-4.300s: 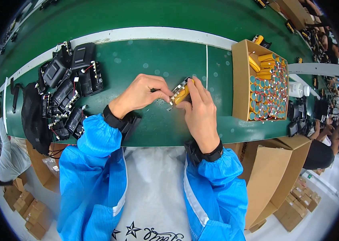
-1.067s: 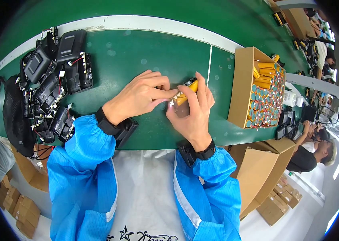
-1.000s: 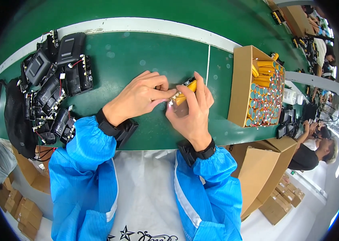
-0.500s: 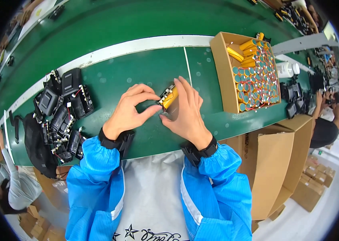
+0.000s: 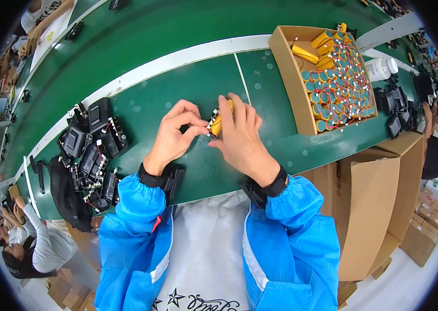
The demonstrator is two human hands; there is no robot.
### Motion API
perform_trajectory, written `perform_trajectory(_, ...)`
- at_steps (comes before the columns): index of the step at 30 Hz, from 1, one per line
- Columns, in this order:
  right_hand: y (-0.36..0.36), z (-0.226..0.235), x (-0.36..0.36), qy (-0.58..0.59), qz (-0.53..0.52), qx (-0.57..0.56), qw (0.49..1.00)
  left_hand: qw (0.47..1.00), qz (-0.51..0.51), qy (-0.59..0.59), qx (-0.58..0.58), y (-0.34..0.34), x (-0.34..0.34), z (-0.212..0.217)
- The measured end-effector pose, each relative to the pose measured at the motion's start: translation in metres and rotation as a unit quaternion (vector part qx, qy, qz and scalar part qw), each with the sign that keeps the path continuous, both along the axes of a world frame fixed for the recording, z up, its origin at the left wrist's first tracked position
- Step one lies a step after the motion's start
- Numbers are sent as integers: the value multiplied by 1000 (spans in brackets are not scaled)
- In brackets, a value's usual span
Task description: Assembling electronic components into a housing and securing them using an electric screwdriver.
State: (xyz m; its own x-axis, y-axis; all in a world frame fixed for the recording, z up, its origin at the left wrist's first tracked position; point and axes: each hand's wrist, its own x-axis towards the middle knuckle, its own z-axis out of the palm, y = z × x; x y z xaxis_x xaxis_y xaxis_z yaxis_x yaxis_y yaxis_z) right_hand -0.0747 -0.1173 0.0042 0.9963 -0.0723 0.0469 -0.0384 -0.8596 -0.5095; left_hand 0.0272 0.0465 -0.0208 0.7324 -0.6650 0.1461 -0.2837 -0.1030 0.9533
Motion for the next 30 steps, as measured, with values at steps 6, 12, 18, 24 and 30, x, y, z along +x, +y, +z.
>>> perform_trajectory(6, -3, 1, 1, -10, 3, 15, 1000, 998, -31, 36, 47, 1, 6, 6)
perform_trajectory(12, -8, 0, 7, -55, -31, 147, 987, 995, -43, -72, 49, 3, 2, 4)
perform_trajectory(18, 0, 2, 13, -41, -85, 112, 989, 994, -35, -86, 56, 15, -5, 5)
perform_trajectory(24, 3, 4, 16, -17, -79, 87, 993, 998, 1, -64, 29, 11, -7, -3)
perform_trajectory(30, 4, 3, 15, 9, -76, 57, 995, 989, 16, -143, 40, 8, -10, -10)
